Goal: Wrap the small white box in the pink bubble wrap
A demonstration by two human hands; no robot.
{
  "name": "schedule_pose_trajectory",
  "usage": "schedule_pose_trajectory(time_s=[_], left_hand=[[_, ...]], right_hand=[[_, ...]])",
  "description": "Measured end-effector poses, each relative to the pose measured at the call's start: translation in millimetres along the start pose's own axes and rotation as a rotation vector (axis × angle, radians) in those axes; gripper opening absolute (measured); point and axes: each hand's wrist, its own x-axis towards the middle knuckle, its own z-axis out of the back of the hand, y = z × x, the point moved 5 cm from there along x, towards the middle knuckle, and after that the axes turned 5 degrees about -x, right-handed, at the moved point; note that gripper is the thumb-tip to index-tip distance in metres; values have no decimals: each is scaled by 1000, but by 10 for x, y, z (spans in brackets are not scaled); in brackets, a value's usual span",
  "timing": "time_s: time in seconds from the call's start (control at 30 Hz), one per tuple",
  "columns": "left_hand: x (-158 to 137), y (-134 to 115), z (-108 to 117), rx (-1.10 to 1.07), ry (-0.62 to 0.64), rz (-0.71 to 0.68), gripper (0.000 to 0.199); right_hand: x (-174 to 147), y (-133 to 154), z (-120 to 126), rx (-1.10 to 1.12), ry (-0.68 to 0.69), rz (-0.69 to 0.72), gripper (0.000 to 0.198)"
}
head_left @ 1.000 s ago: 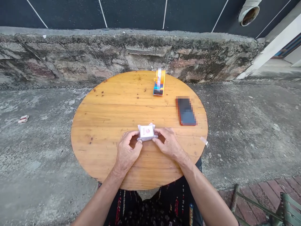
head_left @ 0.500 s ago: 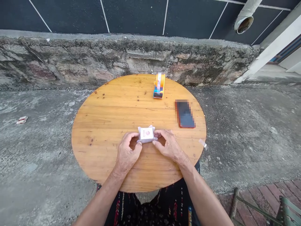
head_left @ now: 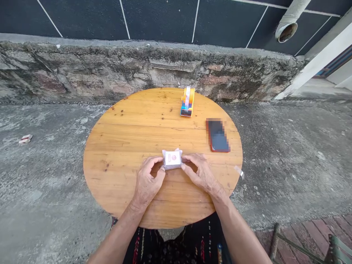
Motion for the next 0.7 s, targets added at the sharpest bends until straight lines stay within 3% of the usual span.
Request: schedule_pose_trajectory(time_s=[0.3,0.53,0.7], left_hand=[[0,2,-65,60,34,-23,23],[-11,-26,-13,-5,28,-2,21],[-6,104,66,-124,-45,70,12]], right_hand=[[10,-13,-97,-35,23,17,13],[6,51,8,26,3,-29,10],[1,-21,77,-49,-62,-178,36]])
